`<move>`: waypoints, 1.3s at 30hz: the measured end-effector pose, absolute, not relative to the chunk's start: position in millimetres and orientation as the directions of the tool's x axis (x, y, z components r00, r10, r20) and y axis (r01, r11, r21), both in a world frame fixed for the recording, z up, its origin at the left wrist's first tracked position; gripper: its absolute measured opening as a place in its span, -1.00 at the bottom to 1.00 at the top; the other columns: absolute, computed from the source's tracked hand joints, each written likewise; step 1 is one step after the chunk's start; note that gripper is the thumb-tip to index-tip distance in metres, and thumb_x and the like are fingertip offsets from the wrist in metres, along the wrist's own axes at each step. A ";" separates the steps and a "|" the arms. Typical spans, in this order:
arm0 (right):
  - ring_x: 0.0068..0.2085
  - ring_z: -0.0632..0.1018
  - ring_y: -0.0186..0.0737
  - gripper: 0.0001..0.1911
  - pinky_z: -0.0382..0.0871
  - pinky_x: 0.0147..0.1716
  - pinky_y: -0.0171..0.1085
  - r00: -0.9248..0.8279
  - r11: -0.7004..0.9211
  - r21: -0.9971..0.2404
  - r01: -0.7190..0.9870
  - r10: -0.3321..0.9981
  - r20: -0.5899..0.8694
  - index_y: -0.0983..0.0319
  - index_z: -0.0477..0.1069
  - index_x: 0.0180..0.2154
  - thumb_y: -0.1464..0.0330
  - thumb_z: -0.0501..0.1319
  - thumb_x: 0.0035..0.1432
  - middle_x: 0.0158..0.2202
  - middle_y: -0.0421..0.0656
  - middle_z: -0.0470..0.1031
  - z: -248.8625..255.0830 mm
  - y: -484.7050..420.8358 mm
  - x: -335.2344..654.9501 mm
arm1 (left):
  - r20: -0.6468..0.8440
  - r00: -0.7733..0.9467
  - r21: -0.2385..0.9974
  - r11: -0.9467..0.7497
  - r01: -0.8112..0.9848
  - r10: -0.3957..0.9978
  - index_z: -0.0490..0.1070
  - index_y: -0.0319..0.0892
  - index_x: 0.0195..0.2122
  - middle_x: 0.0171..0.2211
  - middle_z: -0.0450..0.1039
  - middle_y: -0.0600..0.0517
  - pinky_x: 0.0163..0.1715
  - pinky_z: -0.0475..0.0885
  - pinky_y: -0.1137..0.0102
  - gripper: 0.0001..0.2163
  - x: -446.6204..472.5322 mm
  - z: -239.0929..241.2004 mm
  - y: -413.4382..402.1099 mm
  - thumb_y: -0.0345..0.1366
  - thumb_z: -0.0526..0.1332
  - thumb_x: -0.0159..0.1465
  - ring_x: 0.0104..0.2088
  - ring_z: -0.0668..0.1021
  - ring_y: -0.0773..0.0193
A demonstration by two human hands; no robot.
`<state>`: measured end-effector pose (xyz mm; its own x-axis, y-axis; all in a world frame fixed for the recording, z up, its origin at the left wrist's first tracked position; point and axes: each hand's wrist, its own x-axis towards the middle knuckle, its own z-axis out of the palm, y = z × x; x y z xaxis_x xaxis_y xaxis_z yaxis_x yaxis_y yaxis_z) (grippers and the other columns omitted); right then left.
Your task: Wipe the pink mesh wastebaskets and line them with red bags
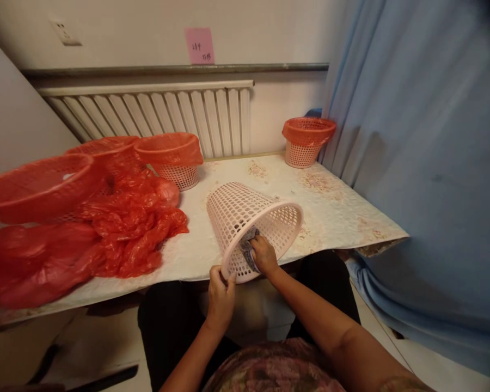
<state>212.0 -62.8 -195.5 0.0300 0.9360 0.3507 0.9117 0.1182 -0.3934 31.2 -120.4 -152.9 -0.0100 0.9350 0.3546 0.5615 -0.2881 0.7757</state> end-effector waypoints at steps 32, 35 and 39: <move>-0.15 0.36 -0.11 -0.79 0.22 -0.19 -0.24 -0.090 0.167 -0.176 0.970 0.922 0.377 0.24 0.43 -0.26 0.43 0.03 0.16 -0.20 -0.03 0.40 -191.4 -51.0 259.4 | 0.372 0.231 0.785 -0.437 0.439 0.899 0.25 -0.15 -0.33 -0.49 0.32 0.11 -0.46 0.32 0.46 -0.86 45.8 -99.9 -110.8 -0.21 0.05 0.29 -0.49 0.41 0.33; -0.11 0.34 -0.11 -0.80 0.21 -0.12 -0.23 -0.065 0.149 -0.178 0.973 0.911 0.407 0.24 0.41 -0.23 0.45 0.07 0.11 -0.15 -0.04 0.39 -196.4 -54.5 256.0 | 0.364 0.141 0.808 -0.388 0.443 0.921 0.23 -0.15 -0.39 -0.54 0.26 0.13 -0.49 0.29 0.46 -0.80 46.3 -122.2 -116.4 -0.17 0.02 0.30 -0.53 0.37 0.33; -0.11 0.34 -0.13 -0.81 0.21 -0.10 -0.24 -0.048 0.158 -0.208 0.965 0.890 0.453 0.23 0.40 -0.24 0.47 0.11 0.06 -0.15 -0.06 0.39 -201.2 -54.7 255.9 | 0.292 0.161 0.843 -0.333 0.423 0.943 0.28 -0.16 -0.37 -0.53 0.35 0.09 -0.47 0.34 0.44 -0.77 41.4 -150.8 -125.0 -0.14 0.01 0.30 -0.50 0.43 0.29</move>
